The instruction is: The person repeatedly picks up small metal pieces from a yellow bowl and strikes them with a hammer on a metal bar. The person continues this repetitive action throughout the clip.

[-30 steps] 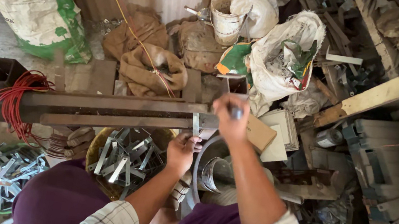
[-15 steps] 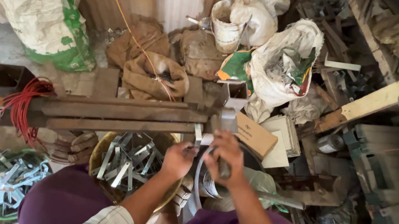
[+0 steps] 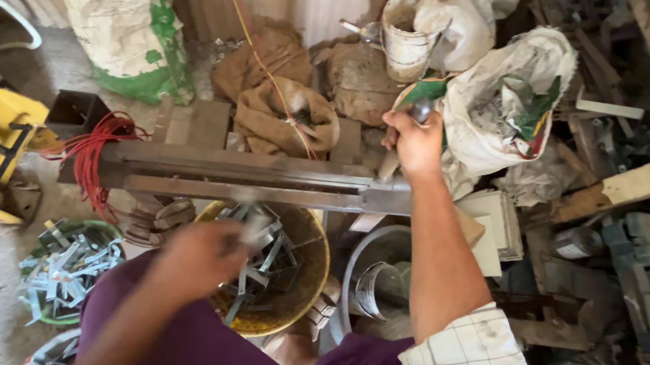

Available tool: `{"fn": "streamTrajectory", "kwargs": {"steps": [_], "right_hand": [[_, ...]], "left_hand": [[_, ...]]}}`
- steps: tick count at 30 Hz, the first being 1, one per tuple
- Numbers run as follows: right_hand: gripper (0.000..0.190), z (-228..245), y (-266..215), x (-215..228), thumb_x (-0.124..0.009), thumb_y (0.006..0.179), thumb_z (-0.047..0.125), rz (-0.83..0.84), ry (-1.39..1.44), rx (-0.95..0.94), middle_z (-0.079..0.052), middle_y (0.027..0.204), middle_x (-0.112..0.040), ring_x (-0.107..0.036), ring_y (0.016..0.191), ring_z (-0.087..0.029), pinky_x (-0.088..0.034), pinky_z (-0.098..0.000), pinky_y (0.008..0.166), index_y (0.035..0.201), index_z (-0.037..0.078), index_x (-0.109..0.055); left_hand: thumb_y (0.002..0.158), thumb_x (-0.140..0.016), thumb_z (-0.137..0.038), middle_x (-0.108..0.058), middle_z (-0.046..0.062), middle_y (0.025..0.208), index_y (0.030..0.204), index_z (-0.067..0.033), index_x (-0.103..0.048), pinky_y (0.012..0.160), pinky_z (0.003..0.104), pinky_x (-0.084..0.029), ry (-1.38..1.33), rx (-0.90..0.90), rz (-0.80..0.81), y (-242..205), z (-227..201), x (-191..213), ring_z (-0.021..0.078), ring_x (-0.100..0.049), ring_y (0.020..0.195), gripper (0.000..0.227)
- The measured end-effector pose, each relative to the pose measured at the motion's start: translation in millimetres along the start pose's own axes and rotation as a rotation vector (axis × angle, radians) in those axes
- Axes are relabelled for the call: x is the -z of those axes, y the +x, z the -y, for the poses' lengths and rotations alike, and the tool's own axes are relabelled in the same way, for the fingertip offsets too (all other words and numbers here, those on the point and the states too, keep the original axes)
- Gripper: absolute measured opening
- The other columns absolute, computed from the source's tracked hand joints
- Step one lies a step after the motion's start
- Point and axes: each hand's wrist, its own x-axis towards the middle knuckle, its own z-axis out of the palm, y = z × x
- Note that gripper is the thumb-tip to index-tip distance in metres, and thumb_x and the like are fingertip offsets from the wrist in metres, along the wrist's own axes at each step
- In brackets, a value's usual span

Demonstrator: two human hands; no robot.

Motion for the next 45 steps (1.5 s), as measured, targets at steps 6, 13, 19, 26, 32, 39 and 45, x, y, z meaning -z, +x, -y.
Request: {"fn": "streamTrajectory", "kwargs": {"steps": [6, 13, 19, 26, 32, 39, 45], "right_hand": [[0.015, -3.9, -1.9, 0.5, -0.068, 0.084, 0.005, -0.010, -0.047, 0.052, -0.004, 0.055, -0.054, -0.049, 0.043, -0.014, -0.048, -0.0322, 0.045, 0.071, 0.004, -0.060], [0.015, -12.1, 0.8, 6.6, -0.060, 0.087, 0.004, -0.041, -0.053, 0.079, -0.006, 0.056, -0.055, -0.050, 0.043, -0.015, -0.048, -0.0327, 0.046, 0.072, 0.003, -0.059], [0.015, -5.5, -1.6, 1.5, -0.063, 0.086, 0.004, -0.075, -0.043, 0.044, -0.005, 0.054, -0.052, -0.048, 0.042, -0.015, -0.046, -0.0324, 0.044, 0.072, 0.005, -0.058], [0.021, -9.1, -1.9, 0.9, -0.067, 0.086, 0.002, -0.052, -0.006, 0.059, -0.004, 0.055, -0.054, -0.049, 0.043, -0.013, -0.047, -0.0313, 0.043, 0.069, 0.006, -0.055], [0.020, -9.4, -2.0, 0.7, -0.067, 0.086, 0.002, -0.029, -0.038, 0.064, -0.003, 0.054, -0.053, -0.048, 0.042, -0.013, -0.047, -0.0309, 0.043, 0.069, 0.006, -0.056], [0.019, -7.5, -5.4, -4.2, -0.068, 0.086, 0.002, -0.042, -0.004, 0.048, -0.001, 0.055, -0.052, -0.047, 0.042, -0.011, -0.046, -0.0300, 0.043, 0.072, 0.006, -0.056], [0.017, -4.7, -6.4, -5.0, -0.069, 0.086, 0.003, -0.035, 0.010, 0.019, -0.001, 0.055, -0.052, -0.046, 0.042, -0.011, -0.044, -0.0303, 0.043, 0.074, 0.005, -0.058]], "left_hand": [[0.084, -0.073, -0.060, -0.071, 0.021, 0.126, 0.120, -0.0105, -0.076, 0.101, 0.049, -0.057, 0.567, 0.675, 0.169, -62.4, 98.3, 98.0, 0.0368, -0.070, 0.119, 0.061], [0.084, -0.065, -0.063, -0.072, 0.015, 0.116, 0.119, -0.0159, -0.068, 0.095, 0.049, -0.055, 0.465, 0.256, 0.079, -58.1, 43.4, 50.9, 0.0352, -0.069, 0.112, 0.059], [0.084, -0.067, -0.025, -0.072, 0.017, 0.112, 0.106, -0.0083, -0.075, 0.088, 0.051, -0.057, 0.543, -0.197, 0.327, 72.2, 39.5, -116.0, 0.0374, -0.070, 0.105, 0.029], [0.092, -0.053, -0.025, -0.074, 0.015, 0.105, 0.098, -0.0083, -0.077, 0.104, 0.061, -0.032, 0.667, -0.311, 0.052, 129.5, 133.5, -261.2, 0.0343, -0.069, 0.104, 0.030], [0.096, -0.049, -0.022, -0.074, 0.011, 0.113, 0.105, -0.0115, -0.077, 0.121, 0.062, -0.027, 0.678, -0.172, 0.316, 118.4, 112.8, -237.2, 0.0284, -0.071, 0.107, 0.031], [0.079, -0.077, -0.026, -0.068, 0.018, 0.111, 0.108, -0.0093, -0.073, 0.089, 0.044, -0.053, 0.273, -0.458, 0.509, 69.0, 21.4, -140.1, 0.0358, -0.067, 0.101, 0.034], [0.093, -0.068, -0.027, -0.076, 0.013, 0.099, 0.108, -0.0084, -0.072, 0.082, 0.039, -0.054, -0.208, -0.436, 0.554, 55.8, -37.1, -104.3, 0.0254, -0.072, 0.091, 0.025]]}}
